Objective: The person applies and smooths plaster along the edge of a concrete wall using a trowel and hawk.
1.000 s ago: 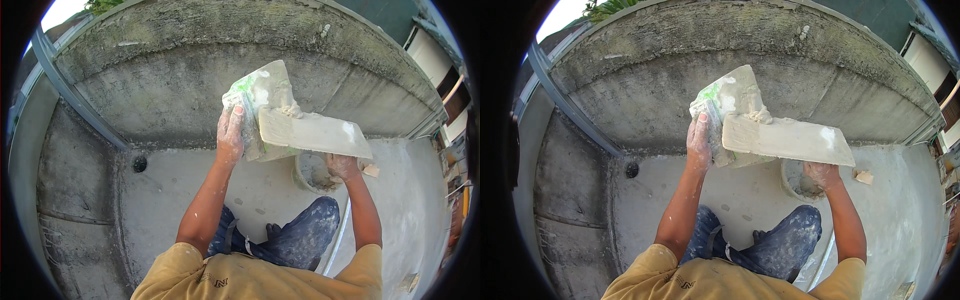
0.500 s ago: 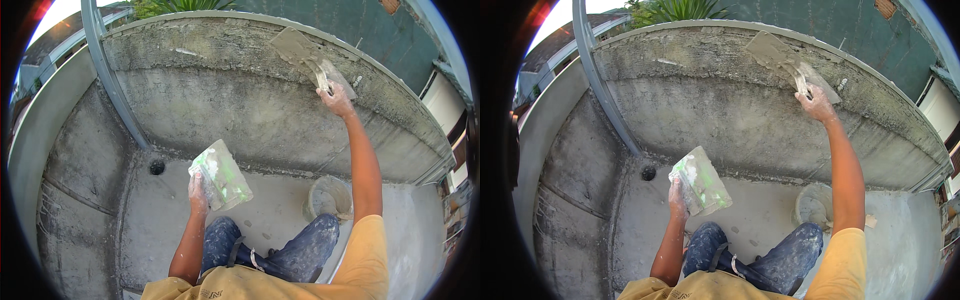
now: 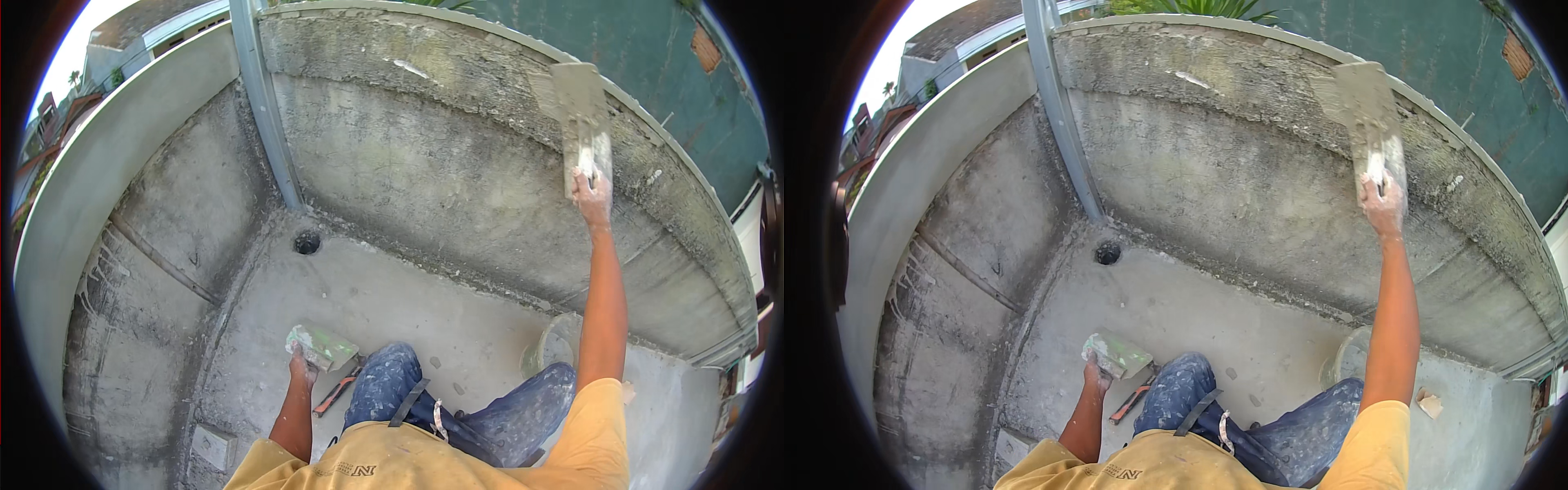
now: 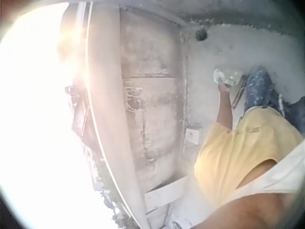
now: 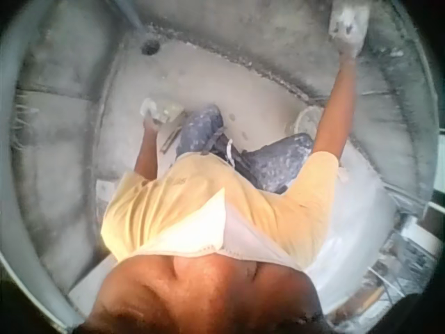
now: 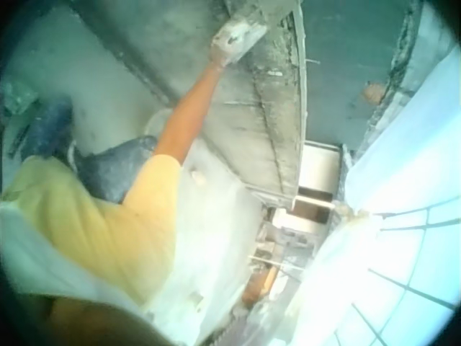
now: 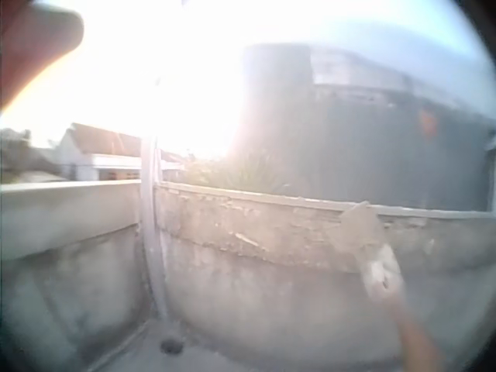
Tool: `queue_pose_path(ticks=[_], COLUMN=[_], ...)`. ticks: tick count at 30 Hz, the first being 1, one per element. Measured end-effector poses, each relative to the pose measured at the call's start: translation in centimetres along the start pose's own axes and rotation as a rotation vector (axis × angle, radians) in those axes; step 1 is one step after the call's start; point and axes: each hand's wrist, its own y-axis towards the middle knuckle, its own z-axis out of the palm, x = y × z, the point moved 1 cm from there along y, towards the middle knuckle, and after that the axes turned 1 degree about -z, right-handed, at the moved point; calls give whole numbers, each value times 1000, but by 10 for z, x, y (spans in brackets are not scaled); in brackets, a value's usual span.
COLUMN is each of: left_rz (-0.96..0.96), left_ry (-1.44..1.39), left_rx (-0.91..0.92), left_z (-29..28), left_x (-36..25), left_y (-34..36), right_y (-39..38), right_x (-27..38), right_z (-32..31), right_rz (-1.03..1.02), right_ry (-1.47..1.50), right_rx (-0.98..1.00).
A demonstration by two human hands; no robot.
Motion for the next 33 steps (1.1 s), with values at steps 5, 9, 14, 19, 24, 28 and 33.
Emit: queue_pose_path(ticks=[5, 9, 14, 19, 24, 28, 33], left_rz=[32, 93, 148, 238, 429, 540, 525], left_ry=[-191, -203, -307, -192, -146, 0, 85], left_rx=[-85, -99, -154, 71, 236, 329, 334], left_z=[-96, -108, -100, 8, 172, 178, 129], left_x=[4, -18, -27, -40, -41, -38, -38], left_y=[-19, -13, -20, -67, -138, -157, -134], right_y=[-83, -161, -239, -320, -343, -300, -174], right_x=[-27, -34, -43, 33, 61, 60, 70], right_z=[-12, -27, 52, 142, 193, 229, 200], right_rz=[163, 216, -245, -277, -247, -660, -479], right_ry=[-51, -162, -479, -404, -331, -358, -394], right_rx=[-145, 38, 209, 749, 755, 426, 298])
